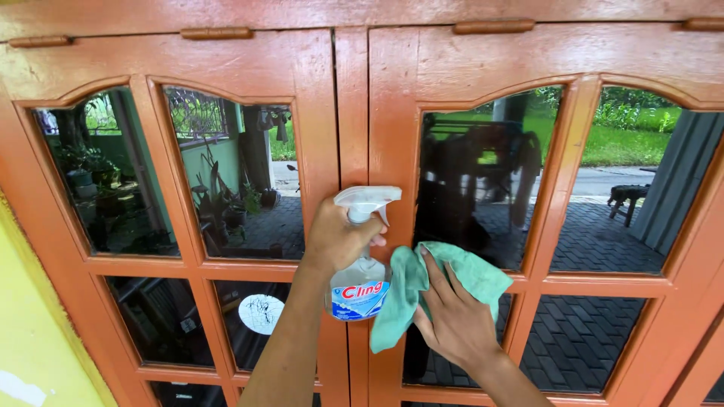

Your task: Clean the glass panes of a wooden door using a spray cleaner and a cloth.

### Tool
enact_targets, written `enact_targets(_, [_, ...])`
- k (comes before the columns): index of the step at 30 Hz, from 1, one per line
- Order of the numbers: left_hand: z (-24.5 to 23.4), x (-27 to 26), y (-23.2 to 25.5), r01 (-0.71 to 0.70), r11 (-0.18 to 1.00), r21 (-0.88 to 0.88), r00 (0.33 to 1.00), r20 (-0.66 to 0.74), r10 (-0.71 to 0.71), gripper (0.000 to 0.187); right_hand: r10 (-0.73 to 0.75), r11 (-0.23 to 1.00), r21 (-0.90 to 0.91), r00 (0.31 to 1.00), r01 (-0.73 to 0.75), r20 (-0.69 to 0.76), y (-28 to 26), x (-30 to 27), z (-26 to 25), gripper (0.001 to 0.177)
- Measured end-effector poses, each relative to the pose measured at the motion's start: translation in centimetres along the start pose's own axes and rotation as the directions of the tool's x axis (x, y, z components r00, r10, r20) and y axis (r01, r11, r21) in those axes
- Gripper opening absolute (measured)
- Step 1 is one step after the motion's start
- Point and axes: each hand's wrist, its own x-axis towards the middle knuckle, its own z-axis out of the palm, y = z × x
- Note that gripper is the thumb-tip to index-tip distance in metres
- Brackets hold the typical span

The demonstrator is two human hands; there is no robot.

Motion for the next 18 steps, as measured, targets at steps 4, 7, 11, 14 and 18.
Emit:
enact_targets(4, [0.1,-0.6,1.5,-0.029,1.0,-0.009,1.0,-0.012,0.029,0.009,-0.011,1.0,-0.02,0.992,0.008,-0.123,1.8,5.5,-0.9,0.046])
enact_targets(7, [-0.1,-0.7,1.2,-0.039,0.999,-0.005,0.999,-0.015,0.039,0.012,0.019,1.0,-0.018,0.975,-0.024,-0.219,4.0,10.5,-1.0,0.057])
enact_targets(11, [0.0,-0.9,1.4,-0.011,1.0,0.002,1.0,-0.027,0.011,0.016,-0.022,0.989,-0.149,0.949,-0.026,-0.313,6.5,15.1,-1.7,0.064])
enact_targets(14, [0.0,-0.4,0.8,-0.042,0.999,-0.004,0.999,-0.035,0.042,0.016,-0.09,0.977,-0.215,0.94,0.019,-0.329,8.2,15.5,-1.4,0.051])
enact_targets(18, [0.0,-0.8,1.4,-0.027,1.0,0.002,0.999,-0.031,0.027,0.016,-0.114,0.967,-0.256,0.919,0.014,-0.378,11.1,14.2,-3.0,0.04])
